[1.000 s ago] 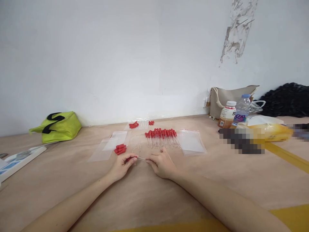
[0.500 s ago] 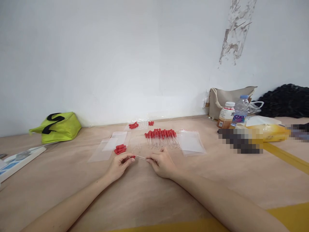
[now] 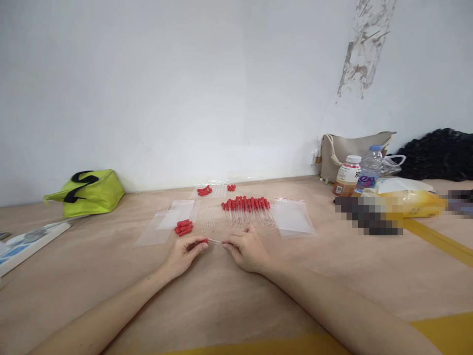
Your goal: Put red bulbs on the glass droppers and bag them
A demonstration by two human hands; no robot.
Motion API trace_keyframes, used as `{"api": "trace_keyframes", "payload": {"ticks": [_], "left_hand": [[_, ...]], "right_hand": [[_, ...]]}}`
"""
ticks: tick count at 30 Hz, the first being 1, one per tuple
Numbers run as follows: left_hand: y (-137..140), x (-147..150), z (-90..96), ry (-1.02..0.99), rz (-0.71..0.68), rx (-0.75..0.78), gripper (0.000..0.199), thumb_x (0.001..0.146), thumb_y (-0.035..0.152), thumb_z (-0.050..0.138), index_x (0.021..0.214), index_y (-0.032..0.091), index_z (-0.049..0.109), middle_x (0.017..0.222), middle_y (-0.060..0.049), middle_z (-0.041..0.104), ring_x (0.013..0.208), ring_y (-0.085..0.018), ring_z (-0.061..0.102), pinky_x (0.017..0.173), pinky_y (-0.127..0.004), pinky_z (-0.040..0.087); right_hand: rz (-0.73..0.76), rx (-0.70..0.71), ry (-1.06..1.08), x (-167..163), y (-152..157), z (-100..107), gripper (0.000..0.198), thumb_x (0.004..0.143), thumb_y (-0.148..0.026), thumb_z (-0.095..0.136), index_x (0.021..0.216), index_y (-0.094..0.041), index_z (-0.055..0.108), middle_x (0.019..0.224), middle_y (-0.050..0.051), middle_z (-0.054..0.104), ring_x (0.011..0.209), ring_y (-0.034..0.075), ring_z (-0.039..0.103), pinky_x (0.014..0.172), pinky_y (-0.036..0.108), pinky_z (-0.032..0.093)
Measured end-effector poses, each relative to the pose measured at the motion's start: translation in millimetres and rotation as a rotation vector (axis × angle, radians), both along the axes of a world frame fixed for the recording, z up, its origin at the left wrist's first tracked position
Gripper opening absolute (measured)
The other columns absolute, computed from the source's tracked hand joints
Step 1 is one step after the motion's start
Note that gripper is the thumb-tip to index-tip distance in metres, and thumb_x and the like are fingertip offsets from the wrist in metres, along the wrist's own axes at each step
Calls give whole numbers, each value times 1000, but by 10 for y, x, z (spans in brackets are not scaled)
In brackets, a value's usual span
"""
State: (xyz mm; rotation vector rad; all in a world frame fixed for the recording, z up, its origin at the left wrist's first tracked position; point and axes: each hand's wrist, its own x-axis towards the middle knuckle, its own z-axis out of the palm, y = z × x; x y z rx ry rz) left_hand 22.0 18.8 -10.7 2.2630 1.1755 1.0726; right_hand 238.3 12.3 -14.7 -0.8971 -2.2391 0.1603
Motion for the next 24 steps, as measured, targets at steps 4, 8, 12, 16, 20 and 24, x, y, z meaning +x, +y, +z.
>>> {"api": "trace_keyframes", "payload": {"ticks": [4,8,12,16,20,24], "left_hand": [[-12,-5,9,0,-43,24,16,81,27,53,86,18,65,80,-4,65,73,-16,58,66,-26,45],[-60,7,31,91,-128,1,18,84,25,48,84,18,65,80,-3,63,75,-15,57,68,-25,44],[-107,38,67,216,-145,25,21,87,26,44,83,18,63,77,-2,61,72,-14,56,68,-24,42],[-113,54,78,275,-82,83,23,87,29,43,80,16,62,72,-2,59,67,-14,53,62,-23,40],[-100,47,71,325,-123,138,22,87,27,43,80,15,60,72,-3,58,65,-13,52,60,-23,40],[-86,38,70,315,-157,174,20,87,24,42,80,15,58,73,-3,57,66,-13,52,60,-23,40]], "right_hand": [[21,-12,-46,25,53,15,22,86,-23,41,92,-23,62,81,0,64,72,11,53,74,30,24],[26,19,-130,68,127,36,22,86,-24,42,90,-24,63,82,1,63,71,11,51,73,30,22],[-38,90,-199,58,130,28,22,85,-24,41,83,-21,63,76,2,60,72,12,48,72,31,19],[-85,161,-212,3,73,1,22,84,-20,40,78,-19,60,72,2,59,67,11,45,69,30,18],[-77,119,-202,-53,29,2,21,83,-18,39,71,-16,56,70,2,60,63,10,45,68,29,18],[-90,-1,-200,-113,17,27,22,83,-19,39,69,-16,55,68,0,62,60,9,46,68,28,19]]}}
